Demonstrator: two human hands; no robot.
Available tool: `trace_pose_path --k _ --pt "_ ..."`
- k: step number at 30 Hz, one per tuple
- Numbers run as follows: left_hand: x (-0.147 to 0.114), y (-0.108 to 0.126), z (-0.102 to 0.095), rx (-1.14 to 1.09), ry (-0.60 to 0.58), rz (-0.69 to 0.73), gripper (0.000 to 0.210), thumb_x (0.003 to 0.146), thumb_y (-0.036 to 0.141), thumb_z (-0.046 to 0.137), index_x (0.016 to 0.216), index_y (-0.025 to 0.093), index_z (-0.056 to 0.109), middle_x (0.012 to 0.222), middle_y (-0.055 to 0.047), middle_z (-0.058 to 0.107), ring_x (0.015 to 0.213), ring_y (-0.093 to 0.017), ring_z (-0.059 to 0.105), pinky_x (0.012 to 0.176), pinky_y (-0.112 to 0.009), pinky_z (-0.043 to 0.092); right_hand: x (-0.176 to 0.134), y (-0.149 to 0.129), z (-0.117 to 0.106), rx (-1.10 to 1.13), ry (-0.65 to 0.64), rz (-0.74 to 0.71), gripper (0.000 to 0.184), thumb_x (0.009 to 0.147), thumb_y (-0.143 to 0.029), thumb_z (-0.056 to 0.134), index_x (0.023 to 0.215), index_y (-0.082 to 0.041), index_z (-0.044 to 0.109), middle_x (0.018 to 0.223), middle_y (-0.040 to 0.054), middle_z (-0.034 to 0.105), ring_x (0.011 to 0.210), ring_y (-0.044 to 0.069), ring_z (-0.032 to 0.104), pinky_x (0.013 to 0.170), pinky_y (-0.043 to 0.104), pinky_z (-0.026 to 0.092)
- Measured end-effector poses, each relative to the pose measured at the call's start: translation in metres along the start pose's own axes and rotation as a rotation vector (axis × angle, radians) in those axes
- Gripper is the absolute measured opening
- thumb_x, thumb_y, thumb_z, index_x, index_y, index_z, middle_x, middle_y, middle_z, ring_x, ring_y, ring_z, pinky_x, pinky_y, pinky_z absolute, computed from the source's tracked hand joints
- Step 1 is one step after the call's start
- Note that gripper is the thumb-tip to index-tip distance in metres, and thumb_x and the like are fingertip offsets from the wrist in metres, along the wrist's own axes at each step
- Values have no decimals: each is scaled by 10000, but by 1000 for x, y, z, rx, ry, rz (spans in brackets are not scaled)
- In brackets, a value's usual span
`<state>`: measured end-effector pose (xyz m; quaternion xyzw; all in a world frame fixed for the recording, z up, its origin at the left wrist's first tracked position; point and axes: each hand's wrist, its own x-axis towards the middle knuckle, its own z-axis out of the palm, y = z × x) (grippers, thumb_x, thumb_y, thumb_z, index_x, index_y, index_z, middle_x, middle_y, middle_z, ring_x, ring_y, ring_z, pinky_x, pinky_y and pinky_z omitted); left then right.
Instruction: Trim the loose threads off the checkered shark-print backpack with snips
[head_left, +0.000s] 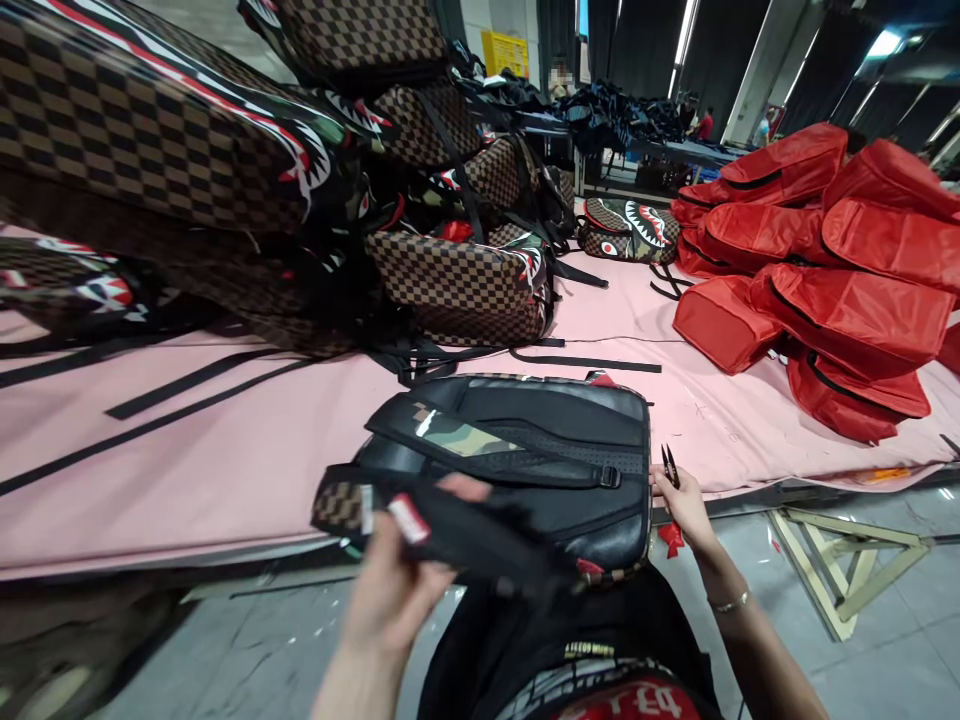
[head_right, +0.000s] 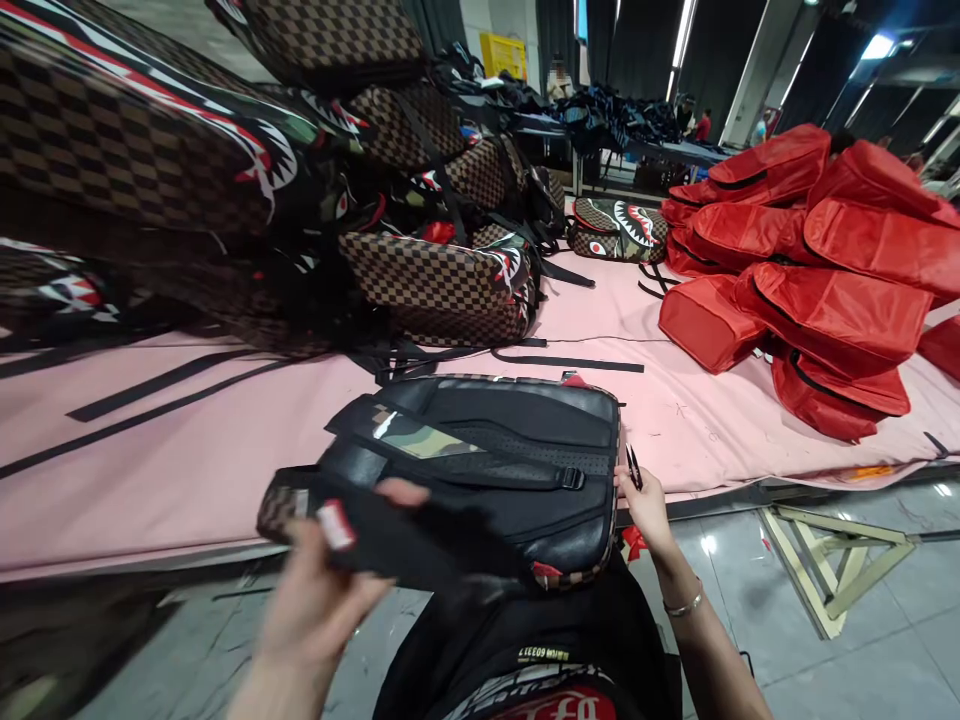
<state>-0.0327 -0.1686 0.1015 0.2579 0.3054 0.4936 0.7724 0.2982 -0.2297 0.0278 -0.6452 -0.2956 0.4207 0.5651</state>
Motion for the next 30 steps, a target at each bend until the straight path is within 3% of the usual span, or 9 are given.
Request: trace_pose_path --k 3,5,8,10,16,19,22,24,30 --pt "-12 -42 -4 625 -387 -409 445 512 269 811 933 187 691 751 -54 690 629 -210 619 534 -274 484 1 1 0 -21 18 -24 543 626 -568 705 915 -113 635 813 113 662 689 235 644 604 357 542" --pt "-18 -62 -12 867 -491 -468 487 536 238 784 1010 189 687 821 -63 696 701 -229 633 616 -297 501 2 1 -1 -31 21 -40 529 631 -563 699 913 -120 641 807 106 662 691 233 646 596 350 539" --pt "-18 -74 -35 924 -343 -326 438 640 386 725 1019 170 684 957 -103 693 855 -253 639 777 -333 503 3 1 -1 -56 17 -52 496 653 -549 677 902 -122 636 787 92 652 681 218 640 585 335 531" --pt "-16 -75 -54 897 -200 -255 449 629 499 720 935 171 703 960 -114 694 919 -274 630 843 -351 490 4 0 -1 -80 17 -53 474 662 -535 663 889 -120 626 778 82 639 667 203 632 574 321 524" --pt "-14 -76 -99 707 204 -292 569 431 639 784 737 165 711 796 -117 702 744 -260 648 691 -317 543 2 -7 3 -49 32 -8 453 645 -502 651 888 -124 601 763 47 618 632 161 607 562 292 513" --pt "-15 -89 -109 540 343 -371 481 508 526 811 763 131 706 814 -154 700 713 -237 658 645 -269 547 2 -10 4 -34 44 13 468 626 -497 656 894 -118 605 761 47 620 615 153 598 550 281 504" --pt "-15 -107 -111 477 370 -371 370 699 468 710 822 120 688 850 -168 698 713 -217 665 618 -242 543 2 -11 5 -56 71 8 465 624 -494 653 888 -114 612 743 46 624 588 140 580 524 256 479" --pt "-13 -117 -110 464 361 -359 347 744 463 673 825 126 673 853 -163 698 717 -212 667 619 -244 544 2 -11 4 -77 93 -12 458 632 -492 650 887 -114 617 743 47 631 586 132 574 517 239 463" --pt "-9 -118 -102 445 336 -420 481 560 527 790 746 105 654 775 -149 686 677 -218 655 609 -271 538 1 -7 2 -69 52 -6 462 645 -500 649 906 -120 619 784 63 647 652 161 613 551 258 492"
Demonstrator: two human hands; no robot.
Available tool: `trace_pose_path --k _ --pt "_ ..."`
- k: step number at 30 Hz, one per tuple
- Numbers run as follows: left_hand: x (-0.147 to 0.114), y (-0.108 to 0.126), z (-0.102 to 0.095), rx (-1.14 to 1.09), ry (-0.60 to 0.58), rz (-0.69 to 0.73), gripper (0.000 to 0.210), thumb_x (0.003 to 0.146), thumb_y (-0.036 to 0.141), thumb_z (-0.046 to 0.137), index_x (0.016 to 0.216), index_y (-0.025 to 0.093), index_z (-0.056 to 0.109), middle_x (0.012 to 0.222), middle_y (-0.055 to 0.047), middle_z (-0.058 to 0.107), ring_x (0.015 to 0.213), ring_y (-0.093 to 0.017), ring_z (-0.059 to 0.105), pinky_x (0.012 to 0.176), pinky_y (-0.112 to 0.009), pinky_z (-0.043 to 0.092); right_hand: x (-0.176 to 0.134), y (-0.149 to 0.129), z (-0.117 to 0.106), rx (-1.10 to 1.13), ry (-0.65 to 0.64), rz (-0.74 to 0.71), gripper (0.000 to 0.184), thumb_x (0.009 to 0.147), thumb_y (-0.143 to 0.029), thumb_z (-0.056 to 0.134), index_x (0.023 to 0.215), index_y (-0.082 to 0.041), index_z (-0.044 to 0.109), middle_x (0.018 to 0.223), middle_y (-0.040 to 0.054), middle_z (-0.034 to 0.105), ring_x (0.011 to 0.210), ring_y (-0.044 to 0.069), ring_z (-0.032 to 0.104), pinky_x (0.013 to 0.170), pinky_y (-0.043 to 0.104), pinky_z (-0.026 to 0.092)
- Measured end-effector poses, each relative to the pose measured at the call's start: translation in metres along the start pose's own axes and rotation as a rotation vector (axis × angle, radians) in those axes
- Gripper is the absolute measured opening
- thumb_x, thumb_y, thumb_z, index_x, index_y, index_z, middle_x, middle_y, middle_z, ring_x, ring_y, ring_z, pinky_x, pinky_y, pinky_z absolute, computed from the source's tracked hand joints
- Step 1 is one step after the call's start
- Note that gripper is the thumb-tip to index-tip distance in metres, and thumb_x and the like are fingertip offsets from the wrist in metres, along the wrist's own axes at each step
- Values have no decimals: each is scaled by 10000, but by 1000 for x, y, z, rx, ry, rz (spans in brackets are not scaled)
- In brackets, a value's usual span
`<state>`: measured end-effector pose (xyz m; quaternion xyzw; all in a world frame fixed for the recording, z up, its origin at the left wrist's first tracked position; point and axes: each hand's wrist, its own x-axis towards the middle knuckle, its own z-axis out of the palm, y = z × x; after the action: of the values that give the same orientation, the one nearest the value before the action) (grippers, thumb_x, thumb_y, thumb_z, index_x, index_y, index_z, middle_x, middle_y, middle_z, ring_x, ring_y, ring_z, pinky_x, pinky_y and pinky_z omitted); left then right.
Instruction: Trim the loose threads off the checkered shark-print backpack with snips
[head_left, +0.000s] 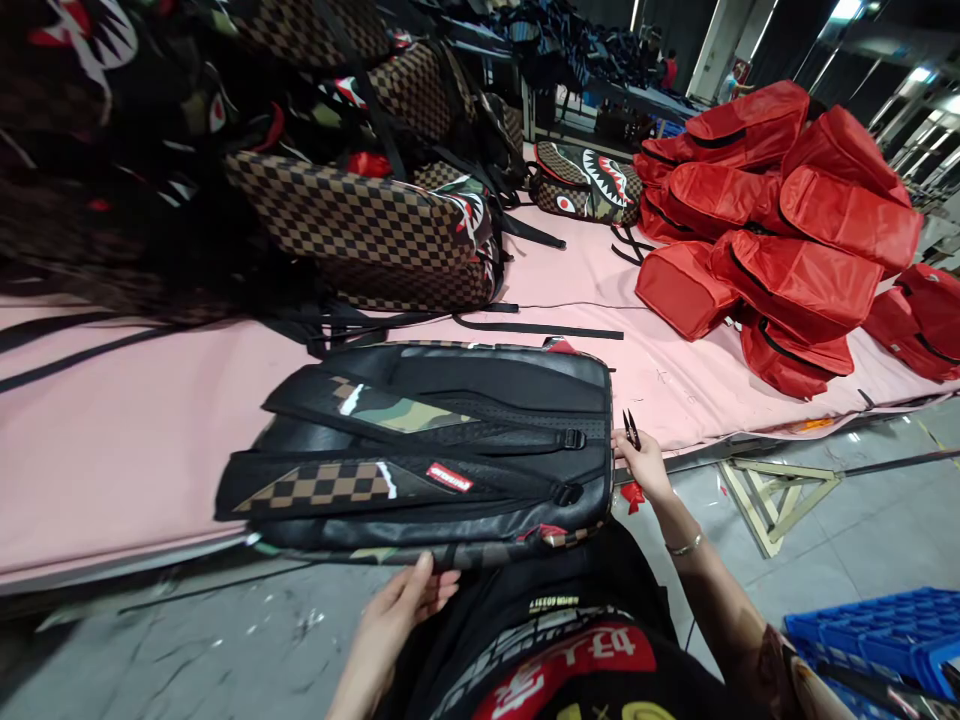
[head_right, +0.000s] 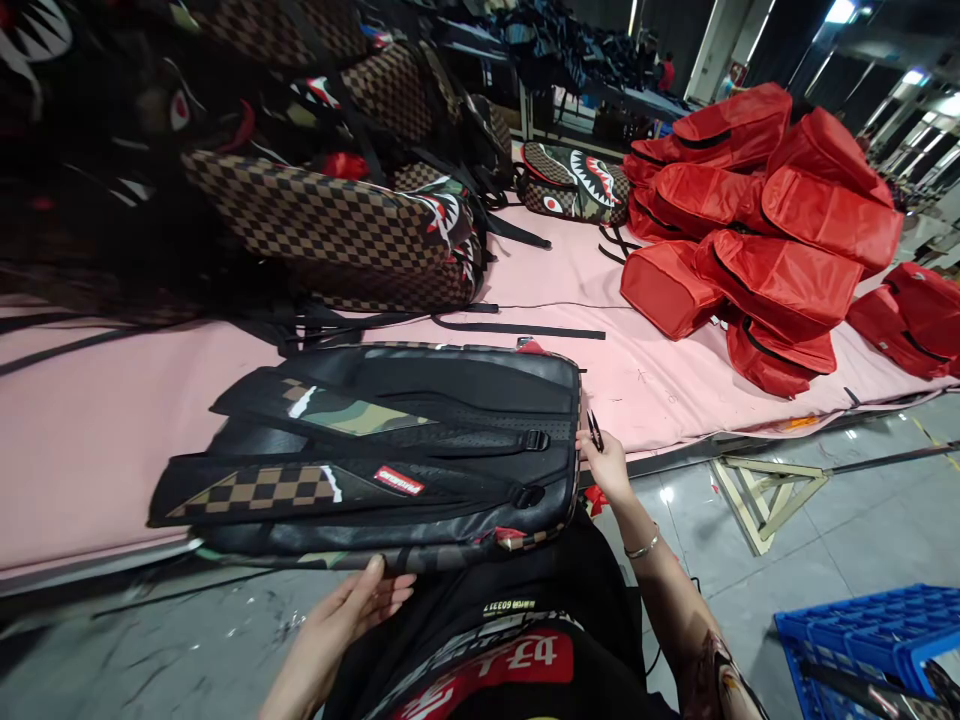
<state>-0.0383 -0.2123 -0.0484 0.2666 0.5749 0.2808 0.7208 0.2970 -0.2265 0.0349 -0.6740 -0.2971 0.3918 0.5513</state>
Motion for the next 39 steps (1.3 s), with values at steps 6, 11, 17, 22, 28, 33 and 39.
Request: trace_pose_path --k 6,11,17,22,28,33,39 --pt "-8 8 5 163 -15 85 689 433 773 680 631 117 615 661 -110 639 586 -180 590 561 -261 472 -3 -3 3 84 1 27 466 607 -493 678 886 -130 594 753 48 634 626 170 616 577 302 518" --pt "-21 21 4 592 177 195 725 533 873 454 619 168 600 509 -50 563 515 -200 534 532 -302 398 -12 -6 5 -143 78 -143 408 746 -498 573 939 -141 614 875 85 652 744 198 624 693 347 521" --pt "-39 57 27 42 75 335 661 492 666 740 889 144 648 813 -70 680 684 -182 607 653 -268 501 -36 -17 41 -451 25 -498 270 887 -347 470 973 -188 671 983 75 668 950 194 607 869 312 460" --pt "-33 71 63 -317 -11 236 587 384 506 869 749 115 628 764 -67 681 763 -195 654 711 -251 546 -45 -26 80 -773 -301 -378 272 882 -363 511 1027 -212 684 1056 58 676 994 222 613 860 322 446" --pt "-31 70 67 -387 81 211 565 304 504 879 590 127 568 533 -40 619 527 -159 609 492 -201 508 -44 -29 89 -920 -466 -229 229 869 -359 526 925 -218 698 954 29 702 915 193 633 748 248 413" --pt "-35 68 62 -402 36 177 540 296 465 893 574 132 572 527 -35 617 506 -132 587 472 -173 485 -42 -23 86 -827 -514 -226 184 854 -276 545 860 -177 700 817 17 690 784 148 617 685 210 376" --pt "-32 63 66 -392 28 194 544 327 502 881 581 137 568 531 -38 621 497 -112 561 467 -159 456 -45 -20 86 -793 -514 -219 178 849 -262 540 813 -176 692 746 1 666 725 131 596 641 199 359"
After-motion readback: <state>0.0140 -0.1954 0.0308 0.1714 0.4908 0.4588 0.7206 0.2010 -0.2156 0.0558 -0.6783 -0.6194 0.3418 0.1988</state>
